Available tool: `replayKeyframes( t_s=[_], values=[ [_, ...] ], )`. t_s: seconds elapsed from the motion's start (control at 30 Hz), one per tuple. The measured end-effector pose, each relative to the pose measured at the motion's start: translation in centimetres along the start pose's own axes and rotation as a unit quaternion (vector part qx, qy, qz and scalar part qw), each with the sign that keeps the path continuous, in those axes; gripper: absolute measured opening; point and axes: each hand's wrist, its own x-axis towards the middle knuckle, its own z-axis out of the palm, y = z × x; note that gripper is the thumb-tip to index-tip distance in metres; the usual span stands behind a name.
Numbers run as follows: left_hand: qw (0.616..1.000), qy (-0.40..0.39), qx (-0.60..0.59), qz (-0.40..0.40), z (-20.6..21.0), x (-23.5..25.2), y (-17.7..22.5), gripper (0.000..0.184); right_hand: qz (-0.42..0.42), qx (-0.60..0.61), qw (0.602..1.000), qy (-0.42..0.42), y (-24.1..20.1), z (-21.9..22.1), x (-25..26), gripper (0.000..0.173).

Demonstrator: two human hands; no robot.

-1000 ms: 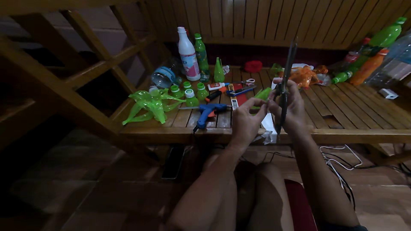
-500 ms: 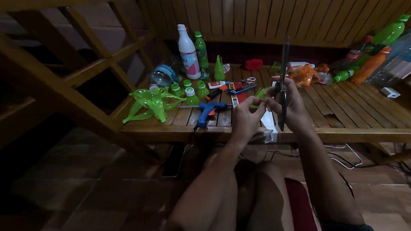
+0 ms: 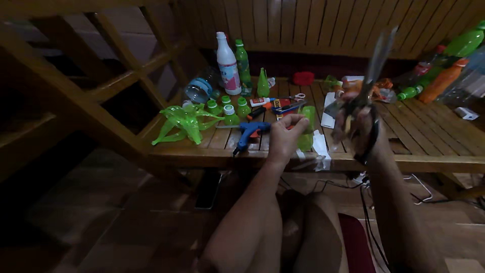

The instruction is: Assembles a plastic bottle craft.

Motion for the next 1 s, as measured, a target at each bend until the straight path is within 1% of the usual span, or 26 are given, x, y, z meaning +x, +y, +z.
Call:
replayKeyframes(
  t_s=[0.07, 0.17, 0.23, 0.37, 0.47, 0.53, 0.6, 0.8, 0.9, 1.0],
  values=[
    [0.999, 0.011, -0.029, -0.019, 0.0, 0.3, 0.1, 0.015, 0.056, -0.074, 0.996, -0.017, 1.4, 0.7, -2.7, 0.062],
    [0.998, 0.007, -0.062, -0.027, 0.0, 0.1, 0.2, 0.021, 0.099, -0.129, 0.986, -0.044, 4.0, 1.3, -5.3, 0.069],
    [0.996, 0.003, -0.086, -0.028, 0.2, 0.1, 0.2, 0.02, 0.104, -0.143, 0.982, -0.058, 4.7, 1.3, -6.3, 0.075],
    [0.992, -0.008, -0.125, -0.033, 0.3, 0.1, 0.2, 0.015, 0.081, -0.175, 0.98, -0.053, 4.7, 1.3, -6.6, 0.076],
    [0.995, -0.011, -0.098, -0.033, 0.3, -0.4, 0.2, 0.014, 0.066, -0.199, 0.976, -0.059, 4.6, 1.7, -6.7, 0.076],
    [0.996, -0.015, -0.085, -0.038, 0.5, -0.5, 0.3, 0.014, 0.059, -0.206, 0.975, -0.06, 4.7, 1.7, -6.8, 0.075],
    [0.994, -0.012, -0.097, -0.043, 0.8, -0.4, 0.4, 0.012, 0.052, -0.208, 0.975, -0.058, 5.0, 1.6, -6.9, 0.074],
    [0.994, -0.013, -0.095, -0.042, 1.1, -0.6, 0.4, 0.011, 0.073, -0.176, 0.979, -0.067, 4.9, 1.5, -6.4, 0.072],
    [0.996, -0.016, -0.079, -0.034, 1.0, -0.9, 0.3, 0.013, 0.073, -0.153, 0.984, -0.055, 4.8, 1.9, -6.2, 0.066],
    [0.997, -0.01, -0.062, -0.038, 1.1, -1.1, 0.5, 0.01, 0.068, -0.144, 0.986, -0.043, 5.1, 2.2, -6.0, 0.068]
  ],
)
